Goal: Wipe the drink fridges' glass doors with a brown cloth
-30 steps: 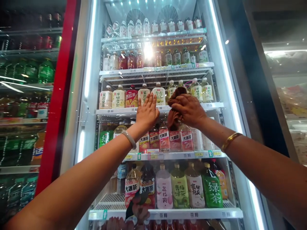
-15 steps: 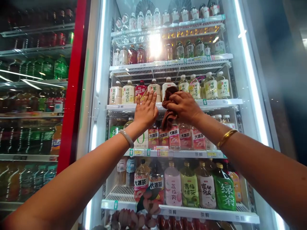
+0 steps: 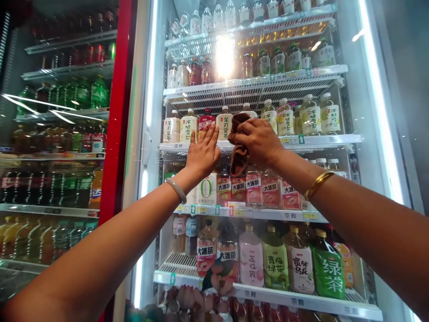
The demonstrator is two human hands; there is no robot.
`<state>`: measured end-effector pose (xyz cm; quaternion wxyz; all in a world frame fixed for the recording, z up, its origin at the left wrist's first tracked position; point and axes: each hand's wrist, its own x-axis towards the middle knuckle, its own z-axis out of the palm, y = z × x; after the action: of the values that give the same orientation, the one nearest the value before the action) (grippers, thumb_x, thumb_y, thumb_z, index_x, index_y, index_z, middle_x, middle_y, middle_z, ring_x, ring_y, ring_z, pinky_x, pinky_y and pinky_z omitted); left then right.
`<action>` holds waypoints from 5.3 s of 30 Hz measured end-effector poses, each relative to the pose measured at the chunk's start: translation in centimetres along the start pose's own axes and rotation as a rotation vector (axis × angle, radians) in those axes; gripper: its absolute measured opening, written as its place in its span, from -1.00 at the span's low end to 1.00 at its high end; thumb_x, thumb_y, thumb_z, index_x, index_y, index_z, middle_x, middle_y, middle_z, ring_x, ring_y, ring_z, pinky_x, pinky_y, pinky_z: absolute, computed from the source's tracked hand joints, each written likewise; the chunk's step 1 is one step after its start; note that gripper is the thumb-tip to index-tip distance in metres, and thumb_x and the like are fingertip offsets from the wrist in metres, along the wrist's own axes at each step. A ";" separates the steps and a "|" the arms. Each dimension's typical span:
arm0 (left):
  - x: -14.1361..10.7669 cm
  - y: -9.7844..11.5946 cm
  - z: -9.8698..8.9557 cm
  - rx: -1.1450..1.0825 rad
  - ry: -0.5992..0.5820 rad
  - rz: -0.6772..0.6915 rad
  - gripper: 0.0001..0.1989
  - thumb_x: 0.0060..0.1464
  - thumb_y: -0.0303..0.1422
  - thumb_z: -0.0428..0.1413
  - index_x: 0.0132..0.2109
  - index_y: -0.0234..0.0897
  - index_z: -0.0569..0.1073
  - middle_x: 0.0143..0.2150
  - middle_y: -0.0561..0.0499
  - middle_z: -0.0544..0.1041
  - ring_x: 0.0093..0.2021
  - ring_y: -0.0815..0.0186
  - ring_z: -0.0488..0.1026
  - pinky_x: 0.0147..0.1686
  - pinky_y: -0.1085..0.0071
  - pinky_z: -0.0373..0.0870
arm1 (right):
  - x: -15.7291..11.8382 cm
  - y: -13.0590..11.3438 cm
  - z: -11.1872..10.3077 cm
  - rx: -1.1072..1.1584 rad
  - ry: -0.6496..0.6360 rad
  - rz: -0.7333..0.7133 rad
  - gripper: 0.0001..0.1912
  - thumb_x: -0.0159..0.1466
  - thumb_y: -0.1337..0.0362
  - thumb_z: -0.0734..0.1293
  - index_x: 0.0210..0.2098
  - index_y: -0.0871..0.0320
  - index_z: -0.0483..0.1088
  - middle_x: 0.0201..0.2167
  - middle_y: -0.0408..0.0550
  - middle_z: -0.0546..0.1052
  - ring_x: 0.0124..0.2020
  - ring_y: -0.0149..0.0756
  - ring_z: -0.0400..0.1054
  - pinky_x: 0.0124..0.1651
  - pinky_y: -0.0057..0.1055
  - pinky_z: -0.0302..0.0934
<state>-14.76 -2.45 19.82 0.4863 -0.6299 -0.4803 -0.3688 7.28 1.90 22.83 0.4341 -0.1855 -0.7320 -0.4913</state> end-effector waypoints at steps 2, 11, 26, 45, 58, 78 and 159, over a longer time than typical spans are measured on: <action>0.1 -0.1 -0.2 0.002 -0.016 -0.026 -0.31 0.37 -0.31 -0.19 0.57 -0.29 -0.07 0.63 -0.03 -0.11 0.62 0.22 -0.20 0.58 0.04 -0.47 | 1.7 -0.3 0.5 -0.007 0.090 0.150 -0.65 0.32 0.09 0.27 0.03 -0.04 0.55 0.15 0.02 0.46 0.24 0.14 0.18 0.26 0.16 0.06; -0.9 -2.9 -1.4 0.026 -0.046 -0.100 -0.31 0.36 -0.32 -0.19 0.57 -0.28 -0.05 0.62 -0.04 -0.04 0.62 0.16 -0.16 0.58 -0.01 -0.35 | 2.2 -4.6 1.3 0.138 -0.033 -0.168 -0.69 0.28 0.09 0.34 -0.04 -0.07 0.61 0.05 -0.06 0.56 0.17 0.00 0.26 0.27 0.03 0.08; -2.2 -7.1 -2.9 0.123 -0.077 -0.108 -0.31 0.36 -0.32 -0.17 0.57 -0.26 -0.03 0.61 -0.04 -0.01 0.62 0.17 -0.19 0.58 -0.02 -0.42 | 7.4 -7.0 2.5 0.150 -0.059 -0.197 -0.72 0.28 0.15 0.31 -0.09 -0.06 0.60 0.01 -0.08 0.56 0.14 -0.01 0.26 0.22 0.03 0.08; -4.3 -11.1 -4.6 0.157 -0.130 -0.182 -0.34 0.38 -0.28 -0.20 0.55 -0.35 0.02 0.61 -0.12 0.00 0.61 0.12 -0.12 0.57 -0.03 -0.26 | 14.1 -10.8 4.2 0.176 -0.079 -0.036 -0.67 0.25 0.20 0.35 -0.02 -0.01 0.60 0.10 0.00 0.52 0.13 0.03 0.21 0.23 0.05 0.05; -6.0 -13.0 -4.7 0.167 -0.150 -0.253 -0.32 0.36 -0.34 -0.22 0.55 -0.43 -0.01 0.61 -0.13 -0.03 0.61 0.18 -0.13 0.58 0.07 -0.23 | 11.0 -11.1 3.5 0.181 -0.134 -0.225 -0.74 0.26 0.13 0.34 -0.12 -0.03 0.62 0.06 -0.03 0.52 0.05 -0.05 0.22 0.13 -0.09 0.05; -4.9 -14.3 -4.2 0.141 -0.147 -0.311 -0.35 0.42 -0.29 -0.27 0.55 -0.42 -0.06 0.62 -0.19 -0.07 0.62 0.19 -0.15 0.56 0.13 -0.11 | 14.9 -15.6 6.8 0.126 0.074 -0.024 -0.63 0.42 0.24 0.14 -0.01 0.11 0.55 0.13 0.07 0.47 0.24 0.04 0.16 0.42 0.12 -0.10; -6.6 8.3 2.8 -0.060 -0.072 -0.039 -0.33 0.41 -0.25 -0.30 0.58 -0.26 -0.12 0.64 0.03 -0.13 0.63 0.29 -0.36 0.56 0.18 -0.55 | -8.6 -2.6 -1.1 -0.077 0.142 0.492 -0.49 0.41 -0.11 0.23 0.00 0.16 0.54 0.17 0.23 0.43 0.22 0.17 0.22 0.18 0.21 0.18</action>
<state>-8.54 -1.95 10.86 0.4422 -0.6476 -0.4986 -0.3696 10.70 1.04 14.53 0.5834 -0.3394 -0.6134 -0.4101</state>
